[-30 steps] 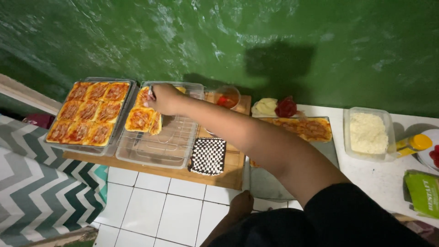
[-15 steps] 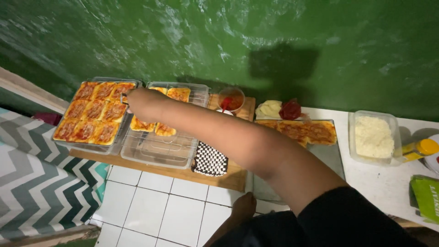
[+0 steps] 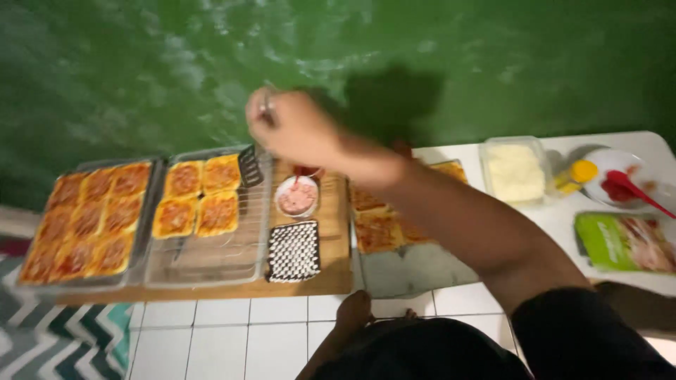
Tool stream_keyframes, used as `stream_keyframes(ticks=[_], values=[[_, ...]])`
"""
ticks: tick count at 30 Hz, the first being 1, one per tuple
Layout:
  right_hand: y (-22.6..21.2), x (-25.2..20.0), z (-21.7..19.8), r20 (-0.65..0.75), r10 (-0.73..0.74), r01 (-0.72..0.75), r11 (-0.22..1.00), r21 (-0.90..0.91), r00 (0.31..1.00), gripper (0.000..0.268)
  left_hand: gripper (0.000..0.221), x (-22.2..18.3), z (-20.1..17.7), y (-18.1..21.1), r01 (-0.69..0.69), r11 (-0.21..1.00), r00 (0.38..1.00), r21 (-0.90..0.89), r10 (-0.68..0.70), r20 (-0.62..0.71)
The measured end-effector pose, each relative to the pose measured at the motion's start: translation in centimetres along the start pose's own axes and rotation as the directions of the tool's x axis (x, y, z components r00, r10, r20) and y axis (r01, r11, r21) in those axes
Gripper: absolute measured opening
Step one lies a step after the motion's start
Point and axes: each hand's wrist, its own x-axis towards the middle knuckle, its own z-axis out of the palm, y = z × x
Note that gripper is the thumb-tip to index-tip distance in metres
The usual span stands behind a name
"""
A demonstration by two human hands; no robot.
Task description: The person moves bread slices from a tray to a metal sheet by hand, then uses a spatula to flip them and transfer them to a wire rack.
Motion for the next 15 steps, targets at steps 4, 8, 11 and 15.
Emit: stream_keyframes(ticks=[4,8,11,15], values=[[1.6,-10.3,-10.9,-0.321,0.331,-0.185,0.893,0.410,0.887,0.021,0.024,0.8,-6.0,4.2,0.381,0.889,0.920,-0.254,-0.336,0.201],[4.9,-23.7,-17.0,-0.492,0.512,-0.315,0.847,0.429,0.705,0.026,0.030,0.7,-7.6,5.0,0.368,0.905,0.905,-0.213,-0.297,0.303],[7.7,-33.0,-17.9,-0.657,0.533,-0.154,0.825,0.544,0.533,0.019,0.027,1.4,-8.0,4.6,0.356,0.909,0.904,-0.216,-0.276,0.327],[8.5,-41.4,-14.4,-0.754,0.587,-0.195,0.810,0.553,0.296,0.017,0.038,1.4,-8.5,5.2,0.365,0.907,0.900,-0.211,-0.285,0.330]])
